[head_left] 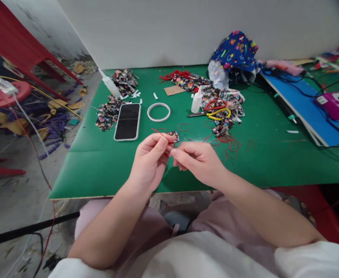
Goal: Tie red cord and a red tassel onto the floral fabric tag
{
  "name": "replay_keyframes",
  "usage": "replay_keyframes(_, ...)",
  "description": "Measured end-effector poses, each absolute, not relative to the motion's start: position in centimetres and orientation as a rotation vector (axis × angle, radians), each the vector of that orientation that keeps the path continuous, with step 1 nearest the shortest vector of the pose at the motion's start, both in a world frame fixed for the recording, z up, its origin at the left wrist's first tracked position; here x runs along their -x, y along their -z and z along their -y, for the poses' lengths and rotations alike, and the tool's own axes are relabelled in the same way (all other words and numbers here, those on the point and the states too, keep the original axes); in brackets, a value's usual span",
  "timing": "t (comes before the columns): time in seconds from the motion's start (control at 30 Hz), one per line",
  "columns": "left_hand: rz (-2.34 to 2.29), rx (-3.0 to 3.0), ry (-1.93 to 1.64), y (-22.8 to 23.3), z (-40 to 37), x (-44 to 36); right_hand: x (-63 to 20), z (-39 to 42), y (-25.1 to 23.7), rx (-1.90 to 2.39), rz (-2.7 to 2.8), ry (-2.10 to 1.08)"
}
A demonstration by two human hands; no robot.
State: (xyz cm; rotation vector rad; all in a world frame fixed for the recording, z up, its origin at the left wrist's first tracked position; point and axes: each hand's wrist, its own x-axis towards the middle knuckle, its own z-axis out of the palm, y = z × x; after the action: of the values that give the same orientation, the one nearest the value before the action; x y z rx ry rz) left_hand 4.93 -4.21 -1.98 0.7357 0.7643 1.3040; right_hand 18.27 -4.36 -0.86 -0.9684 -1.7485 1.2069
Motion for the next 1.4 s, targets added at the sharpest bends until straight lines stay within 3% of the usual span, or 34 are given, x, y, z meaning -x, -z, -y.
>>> replay_keyframes(0.37,-0.953,-1.110,-1.537,2.86,3.70,-4.86,-17.83,3.91,1.56,1.000,1.332,-1.437)
replay_keyframes(0.77,-1.327,-1.534,-1.635,2.13,4.47,-4.49,-17.73,4.13,1.06,1.093,1.287,-1.283)
replay_keyframes(1.07,-1.144,-1.480,-1.691,2.64,3.58,-4.66,-18.11,3.67,1.24,0.975,1.138,-1.546)
replay_keyframes(1.4,-1.246,-1.414,-1.594,2.75,3.67,-4.59,-18.39,3.51,1.42,1.035,1.234,-1.409)
